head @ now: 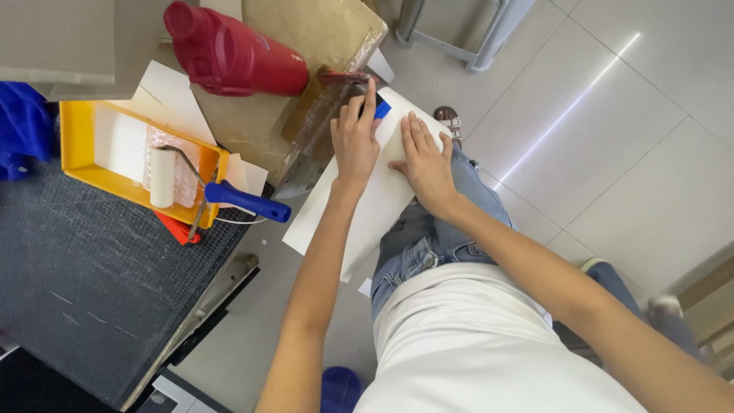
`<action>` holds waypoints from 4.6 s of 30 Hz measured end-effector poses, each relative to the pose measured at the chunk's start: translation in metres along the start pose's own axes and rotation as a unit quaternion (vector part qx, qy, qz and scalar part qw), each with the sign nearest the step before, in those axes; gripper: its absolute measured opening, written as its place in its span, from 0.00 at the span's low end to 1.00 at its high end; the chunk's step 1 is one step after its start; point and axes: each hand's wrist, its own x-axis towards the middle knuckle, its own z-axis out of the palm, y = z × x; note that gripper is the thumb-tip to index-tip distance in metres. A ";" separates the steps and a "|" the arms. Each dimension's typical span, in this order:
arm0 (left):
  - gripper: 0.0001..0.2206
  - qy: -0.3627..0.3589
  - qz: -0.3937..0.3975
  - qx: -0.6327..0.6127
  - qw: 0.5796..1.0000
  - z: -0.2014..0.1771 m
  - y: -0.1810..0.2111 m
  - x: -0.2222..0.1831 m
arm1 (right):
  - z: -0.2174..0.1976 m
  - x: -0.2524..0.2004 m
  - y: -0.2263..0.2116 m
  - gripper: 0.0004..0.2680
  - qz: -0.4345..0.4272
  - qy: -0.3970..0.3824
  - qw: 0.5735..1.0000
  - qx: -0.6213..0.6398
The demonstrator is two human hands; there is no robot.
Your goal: The person smooths a white sheet with a blue squeegee, then uses a paint roller to apply adhesive to a rectangular board. They place the sheet onto the adhesive-coated board and smooth it with the squeegee. The person repeats this process on another board, using a utility knife and ruler to trim excess material.
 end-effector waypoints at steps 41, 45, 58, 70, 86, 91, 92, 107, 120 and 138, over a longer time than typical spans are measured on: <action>0.36 -0.054 -0.079 0.031 0.995 0.014 0.056 -0.004 | -0.019 -0.007 0.083 0.25 -0.103 -0.047 0.872 0.476; 0.38 -0.040 -0.084 0.042 0.995 0.019 0.033 0.007 | -0.006 -0.003 0.085 0.27 -0.105 -0.050 0.851 0.512; 0.30 -0.003 -0.061 0.084 0.995 0.034 0.069 -0.032 | -0.009 0.003 0.081 0.22 -0.085 0.016 0.900 0.427; 0.20 0.008 -0.014 0.121 0.992 0.016 0.062 -0.087 | 0.013 -0.010 0.078 0.20 -0.104 0.115 0.892 0.424; 0.26 0.042 -0.195 0.149 0.968 0.007 0.031 -0.093 | 0.018 -0.014 0.078 0.22 -0.043 0.051 0.925 0.375; 0.23 0.018 -0.138 0.150 0.979 0.012 0.092 -0.092 | 0.028 -0.011 0.081 0.22 -0.052 0.041 0.928 0.366; 0.22 0.016 -0.131 0.147 0.980 0.008 0.079 -0.090 | 0.028 -0.011 0.081 0.23 -0.056 0.040 0.928 0.366; 0.25 0.085 -0.216 0.145 0.962 0.024 0.050 -0.059 | 0.036 -0.008 0.088 0.23 -0.105 0.071 0.918 0.375; 0.25 0.062 -0.069 0.153 0.984 0.040 0.070 -0.020 | 0.042 -0.007 0.095 0.23 -0.093 0.033 0.942 0.321; 0.21 0.068 -0.012 0.163 0.984 0.042 0.029 -0.024 | 0.041 -0.003 0.097 0.25 -0.095 -0.007 0.948 0.304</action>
